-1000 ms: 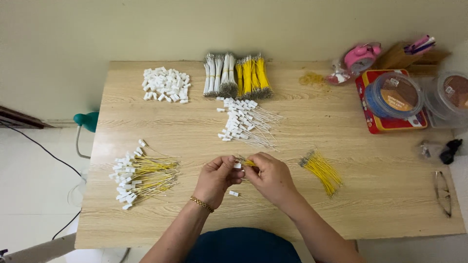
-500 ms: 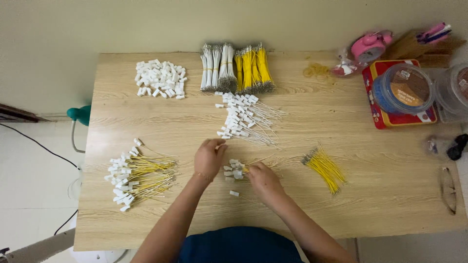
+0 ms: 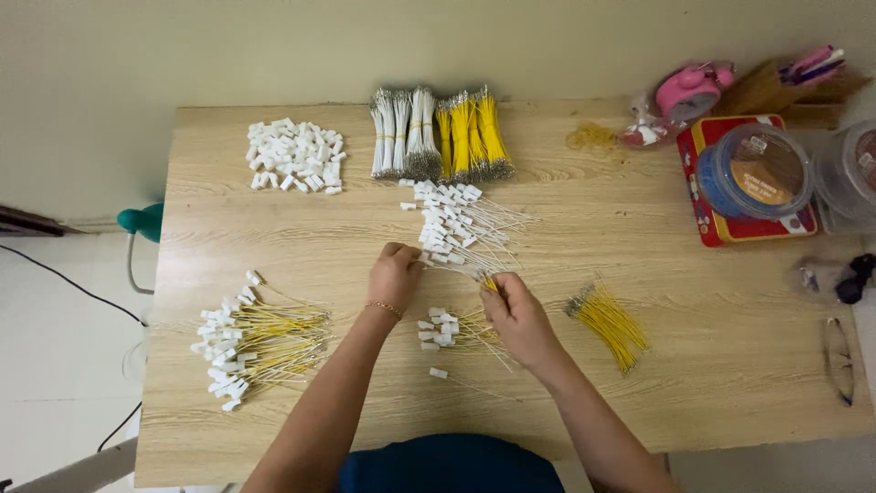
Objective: Manually inserting yellow electrical wires into white plastic connector housings at a workbench.
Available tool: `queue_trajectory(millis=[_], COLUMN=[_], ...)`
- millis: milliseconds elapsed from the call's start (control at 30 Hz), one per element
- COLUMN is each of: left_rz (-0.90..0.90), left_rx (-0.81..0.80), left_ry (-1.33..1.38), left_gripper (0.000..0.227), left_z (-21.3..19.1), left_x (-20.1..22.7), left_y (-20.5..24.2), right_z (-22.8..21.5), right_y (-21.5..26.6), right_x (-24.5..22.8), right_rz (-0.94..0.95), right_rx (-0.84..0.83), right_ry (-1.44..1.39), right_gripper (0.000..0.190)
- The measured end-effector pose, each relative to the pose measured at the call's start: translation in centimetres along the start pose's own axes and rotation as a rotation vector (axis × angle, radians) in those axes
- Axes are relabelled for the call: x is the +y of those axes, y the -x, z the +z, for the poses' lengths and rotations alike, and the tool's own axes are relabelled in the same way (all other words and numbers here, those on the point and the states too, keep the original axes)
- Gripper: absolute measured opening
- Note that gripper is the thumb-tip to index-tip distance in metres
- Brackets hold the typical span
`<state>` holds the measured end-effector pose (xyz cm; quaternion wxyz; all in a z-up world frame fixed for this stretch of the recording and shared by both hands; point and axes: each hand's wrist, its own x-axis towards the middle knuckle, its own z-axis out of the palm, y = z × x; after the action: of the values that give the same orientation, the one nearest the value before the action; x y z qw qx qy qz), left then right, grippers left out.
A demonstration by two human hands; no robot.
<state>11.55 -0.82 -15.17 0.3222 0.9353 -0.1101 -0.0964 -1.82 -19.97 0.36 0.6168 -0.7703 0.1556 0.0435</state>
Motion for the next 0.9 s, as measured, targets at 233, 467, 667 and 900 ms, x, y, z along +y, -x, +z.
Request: queue_trajectory(millis=[233,467,667,900], left_rz=[0.133,0.031,-0.233,-0.307], left_rx=[0.175,0.006,-0.122,-0.254], left_ry=[0.104,0.745,1.422,1.646], left_gripper=[0.016,0.022,0.026,0.034], left_z=[-8.3,-12.9,-13.7,-15.0], left_x=[5.0,10.3,12.6,13.0], left_y=[3.6,9.3,12.2,13.2], right_z=[0.3,0.4,0.3,0.2], right_y=[1.1,3.1,4.5,6.0], right_x=[-5.1,-8.8,-10.6,-11.7], right_rz=[0.005,-0.103,-0.268,-0.321], right_rx=[0.071,0.024,0.045,0.076], right_ry=[-0.226,-0.102,0.111,0.133], right_gripper=[0.017,0.013,0.01,0.008])
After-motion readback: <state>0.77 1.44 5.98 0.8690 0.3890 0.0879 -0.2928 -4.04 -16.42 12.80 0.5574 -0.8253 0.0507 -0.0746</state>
